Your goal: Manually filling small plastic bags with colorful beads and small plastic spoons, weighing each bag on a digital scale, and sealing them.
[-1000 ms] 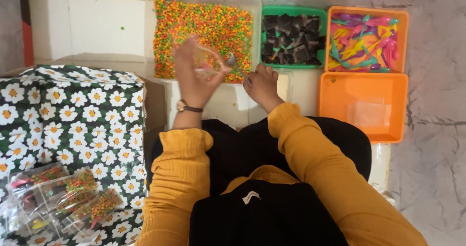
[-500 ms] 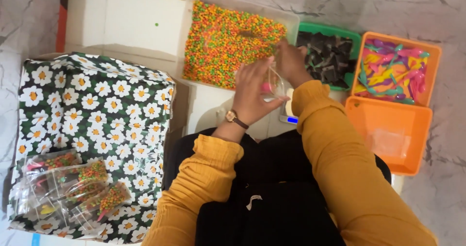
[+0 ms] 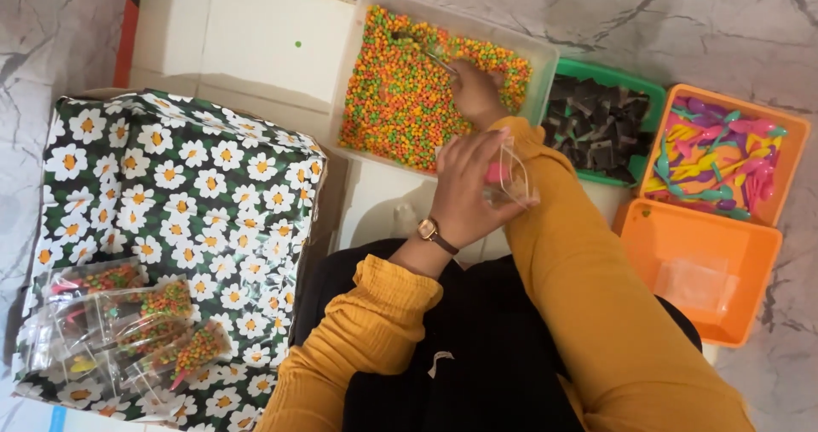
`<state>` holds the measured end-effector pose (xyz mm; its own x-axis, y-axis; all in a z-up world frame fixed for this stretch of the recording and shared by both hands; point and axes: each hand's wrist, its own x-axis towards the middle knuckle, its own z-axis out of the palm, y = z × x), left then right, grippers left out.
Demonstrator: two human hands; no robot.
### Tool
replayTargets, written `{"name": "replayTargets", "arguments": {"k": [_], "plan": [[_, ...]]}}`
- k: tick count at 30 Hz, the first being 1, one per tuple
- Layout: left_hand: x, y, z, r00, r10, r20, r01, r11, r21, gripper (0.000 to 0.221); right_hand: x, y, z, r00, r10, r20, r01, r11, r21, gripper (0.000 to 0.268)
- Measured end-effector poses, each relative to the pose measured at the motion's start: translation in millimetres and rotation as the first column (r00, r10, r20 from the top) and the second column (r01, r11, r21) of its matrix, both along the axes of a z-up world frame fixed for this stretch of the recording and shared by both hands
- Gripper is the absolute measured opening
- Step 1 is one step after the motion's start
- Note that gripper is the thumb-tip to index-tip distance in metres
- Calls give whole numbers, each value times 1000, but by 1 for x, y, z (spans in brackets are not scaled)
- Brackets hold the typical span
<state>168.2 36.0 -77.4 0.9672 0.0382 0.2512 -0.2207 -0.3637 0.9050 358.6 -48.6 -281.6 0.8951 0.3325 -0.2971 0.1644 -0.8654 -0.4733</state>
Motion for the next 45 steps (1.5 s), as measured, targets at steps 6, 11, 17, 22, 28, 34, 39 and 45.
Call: {"name": "replayTargets", "arguments": {"k": [6,11,17,22,28,34,39,45], "plan": [[3,9,5,997,64,49,-64,998,-10,101,-13,46,69,980,189,-68,-178,974,141,36],[3,8,2,995,79,67,-78,997,-9,102,-19,20,72,941,339,-11,-332,927,177,41],[4,14,3,993,77,86,-76,997,-16,103,-4,-46,36,775,619,123,-630,746,215,50],[6,15,-2,992,89,88,-87,996,-26,104,-15,-95,48,814,562,143,-566,824,-15,37],[8,18,7,978,133,158,-130,991,-32,102,-8,-127,78,811,482,331,-480,872,-94,13],[3,23,9,967,217,134,-237,960,151,108,-23,-33,99,959,249,135,-271,944,188,33],[7,31,4,942,250,226,-251,968,-23,107,-24,41,14,924,328,-196,-328,944,35,56],[9,32,3,946,236,221,-233,972,-37,105,-37,-14,23,839,509,193,-514,857,-28,32]]}}
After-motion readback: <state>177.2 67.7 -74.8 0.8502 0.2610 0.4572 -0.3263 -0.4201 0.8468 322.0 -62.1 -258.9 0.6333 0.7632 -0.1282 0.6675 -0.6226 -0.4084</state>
